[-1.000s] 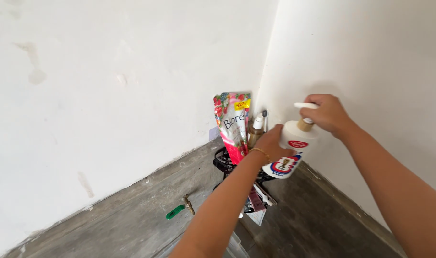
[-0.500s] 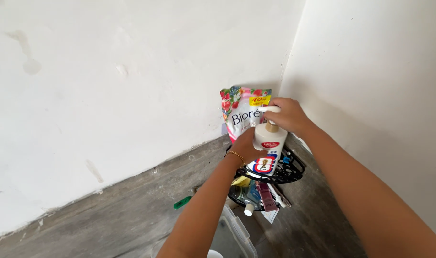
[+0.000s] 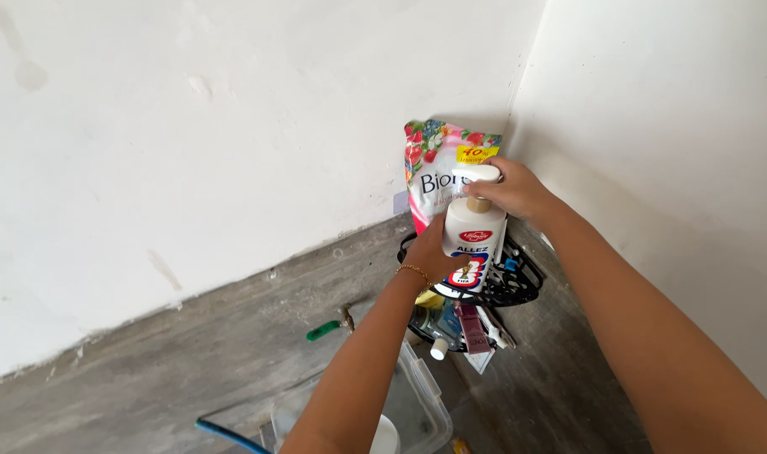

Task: Tidying and organizing toiletries on a shelf and picking up items from the bathroom floor.

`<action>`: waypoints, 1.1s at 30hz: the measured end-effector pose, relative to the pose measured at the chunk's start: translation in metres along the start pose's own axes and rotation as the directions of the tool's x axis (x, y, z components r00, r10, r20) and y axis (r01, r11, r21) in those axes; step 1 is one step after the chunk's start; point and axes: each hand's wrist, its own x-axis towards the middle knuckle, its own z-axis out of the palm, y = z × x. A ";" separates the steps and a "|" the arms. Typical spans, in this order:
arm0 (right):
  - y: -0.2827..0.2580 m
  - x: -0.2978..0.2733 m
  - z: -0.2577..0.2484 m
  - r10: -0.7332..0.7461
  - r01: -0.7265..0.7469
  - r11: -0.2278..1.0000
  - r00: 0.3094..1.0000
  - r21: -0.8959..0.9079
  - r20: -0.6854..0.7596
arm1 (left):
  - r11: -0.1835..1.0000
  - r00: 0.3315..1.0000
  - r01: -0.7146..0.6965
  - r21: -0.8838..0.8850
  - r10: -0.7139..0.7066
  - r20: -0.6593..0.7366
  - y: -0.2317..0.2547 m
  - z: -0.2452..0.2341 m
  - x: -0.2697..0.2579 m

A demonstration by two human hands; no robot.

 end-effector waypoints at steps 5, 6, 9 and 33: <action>0.028 -0.014 0.000 -0.240 0.250 0.966 0.962 0.068 -0.130 | 0.998 0.993 -0.055 0.007 0.056 -0.100 -0.018 0.014 -0.018; 0.045 -0.013 -0.002 -0.397 0.426 0.904 0.863 0.025 -0.313 | 0.989 0.977 -0.143 0.022 0.145 -0.154 -0.020 0.015 -0.021; 0.057 -0.052 0.005 -0.561 0.444 0.824 0.548 -0.353 -0.620 | 0.953 0.864 -0.244 0.180 0.298 -0.407 -0.037 0.017 -0.036; 0.329 -0.123 0.260 0.336 -0.312 0.918 0.940 -0.244 0.062 | 0.939 0.978 0.040 0.342 -0.106 0.179 -0.362 0.237 -0.107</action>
